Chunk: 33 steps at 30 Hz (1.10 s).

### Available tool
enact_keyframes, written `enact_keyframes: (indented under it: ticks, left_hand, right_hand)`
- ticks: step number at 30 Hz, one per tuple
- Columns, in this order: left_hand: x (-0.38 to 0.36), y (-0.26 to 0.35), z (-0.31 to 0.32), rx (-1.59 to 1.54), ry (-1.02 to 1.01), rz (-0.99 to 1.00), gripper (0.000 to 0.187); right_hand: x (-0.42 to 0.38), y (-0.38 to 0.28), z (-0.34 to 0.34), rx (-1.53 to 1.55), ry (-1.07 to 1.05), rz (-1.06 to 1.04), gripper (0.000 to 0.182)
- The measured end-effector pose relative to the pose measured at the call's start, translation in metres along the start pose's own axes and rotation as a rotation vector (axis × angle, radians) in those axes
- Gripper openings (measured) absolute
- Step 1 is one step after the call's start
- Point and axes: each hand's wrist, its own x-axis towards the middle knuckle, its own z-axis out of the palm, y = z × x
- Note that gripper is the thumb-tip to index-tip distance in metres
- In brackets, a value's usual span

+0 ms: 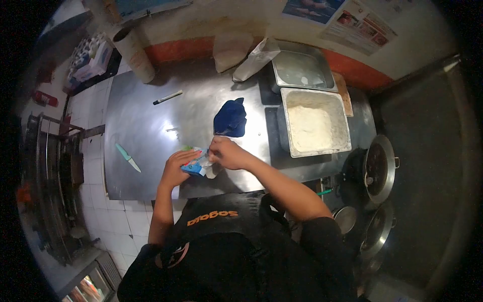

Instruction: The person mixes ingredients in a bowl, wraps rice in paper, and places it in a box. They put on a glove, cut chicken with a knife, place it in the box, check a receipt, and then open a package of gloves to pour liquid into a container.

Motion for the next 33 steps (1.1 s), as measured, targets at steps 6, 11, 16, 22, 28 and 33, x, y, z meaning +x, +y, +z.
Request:
enact_keyframes:
  ticks: [6, 11, 16, 22, 28, 33]
  left_hand:
    - [-0.008, -0.005, -0.023, -0.560, -0.338, -0.283, 0.036]
    - [-0.020, -0.011, -0.018, -0.768, -0.330, -0.412, 0.030]
    - [-0.027, -0.004, -0.014, -0.983, -0.282, -0.418, 0.036]
    - [-0.045, -0.035, 0.011, -1.102, -0.362, -0.449, 0.066]
    - [-0.016, 0.005, 0.006, -1.075, -0.030, -0.351, 0.085]
    - [0.001, 0.035, -0.023, -1.301, 0.174, -0.127, 0.065]
  right_hand:
    - [0.012, -0.019, -0.028, 0.492, -0.203, 0.255, 0.026]
    - [0.008, -0.045, -0.043, 0.758, -0.247, 0.193, 0.015]
    - [0.001, -0.049, -0.040, 0.698, -0.219, 0.104, 0.027]
    - [0.004, -0.064, -0.037, 0.494, -0.191, -0.048, 0.017]
    - [0.003, -0.057, -0.013, 0.510, 0.110, 0.050, 0.012]
    - [0.004, -0.045, 0.025, 0.719, 0.221, 0.270, 0.014]
